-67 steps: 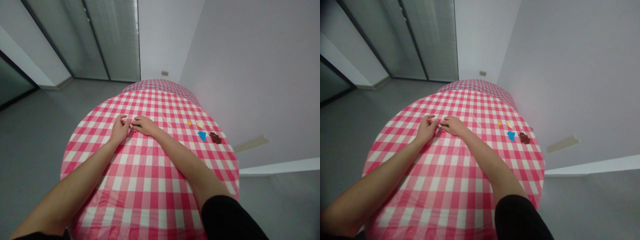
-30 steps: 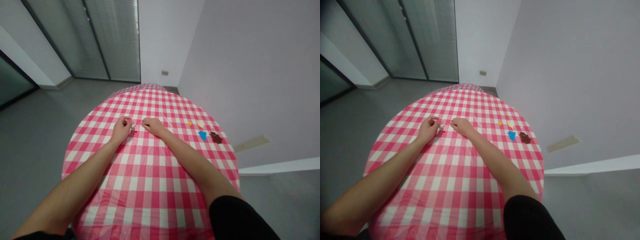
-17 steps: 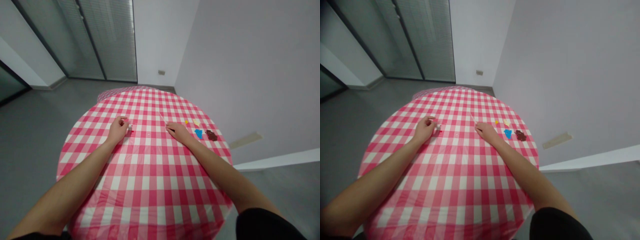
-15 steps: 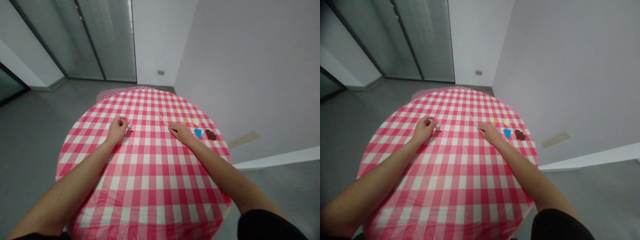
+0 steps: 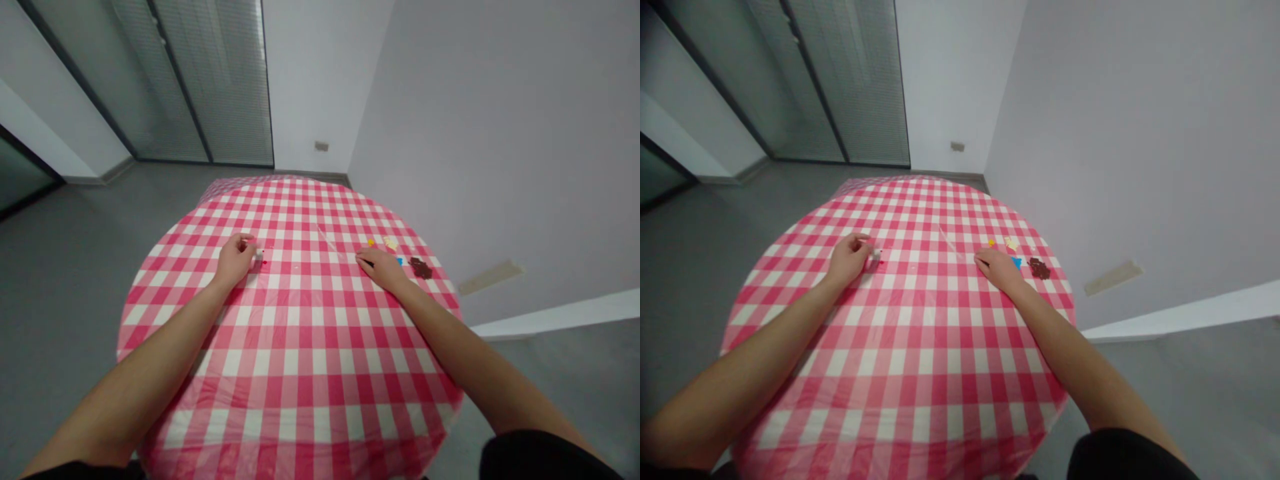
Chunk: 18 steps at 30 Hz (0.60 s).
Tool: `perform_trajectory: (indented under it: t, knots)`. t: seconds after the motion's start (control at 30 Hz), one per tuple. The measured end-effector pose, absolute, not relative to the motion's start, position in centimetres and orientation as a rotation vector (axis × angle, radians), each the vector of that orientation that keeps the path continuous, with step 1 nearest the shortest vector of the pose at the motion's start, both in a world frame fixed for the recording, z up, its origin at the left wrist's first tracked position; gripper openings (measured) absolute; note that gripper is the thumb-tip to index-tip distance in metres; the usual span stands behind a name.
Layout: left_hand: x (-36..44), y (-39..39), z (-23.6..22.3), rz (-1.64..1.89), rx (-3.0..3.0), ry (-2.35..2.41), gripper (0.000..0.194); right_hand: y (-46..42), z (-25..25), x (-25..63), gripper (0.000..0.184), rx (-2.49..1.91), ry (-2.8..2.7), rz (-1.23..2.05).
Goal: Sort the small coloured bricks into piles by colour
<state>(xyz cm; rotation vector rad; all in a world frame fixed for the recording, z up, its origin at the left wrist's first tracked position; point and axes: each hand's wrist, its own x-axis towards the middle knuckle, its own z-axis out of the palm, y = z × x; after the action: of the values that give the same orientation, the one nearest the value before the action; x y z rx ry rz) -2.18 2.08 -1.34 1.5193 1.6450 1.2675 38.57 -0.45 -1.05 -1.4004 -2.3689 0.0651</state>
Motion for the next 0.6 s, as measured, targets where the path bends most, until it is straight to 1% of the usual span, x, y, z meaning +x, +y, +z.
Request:
perform_trajectory:
  t: [0.13,0.23,0.37,0.47,0.57,0.6]
  knots:
    - [-2.2,2.1,-1.4,1.262,1.519,1.644,0.027,-0.7,-0.7,38.1,0.029,-1.403,-2.349,0.029]
    - [-2.2,2.2,-1.5,1.26,1.533,1.64,0.027,-1.5,-0.3,35.7,0.03,-1.336,-2.333,0.018]
    - [-2.1,2.4,-1.5,1.265,1.507,1.645,0.025,-2.9,-0.5,28.9,0.031,-1.178,-2.415,0.199]
    - [-2.1,2.4,-1.4,1.284,1.506,1.652,0.024,-2.5,-1.0,23.0,0.04,-1.032,-2.507,0.37]
    - [-2.1,2.3,-1.3,1.308,1.491,1.637,0.026,-0.2,-1.2,18.5,0.048,-0.992,-2.492,0.427]
    - [-2.1,2.3,-1.2,1.311,1.474,1.633,0.027,0.8,-1.0,17.4,0.048,-0.979,-2.481,0.424]
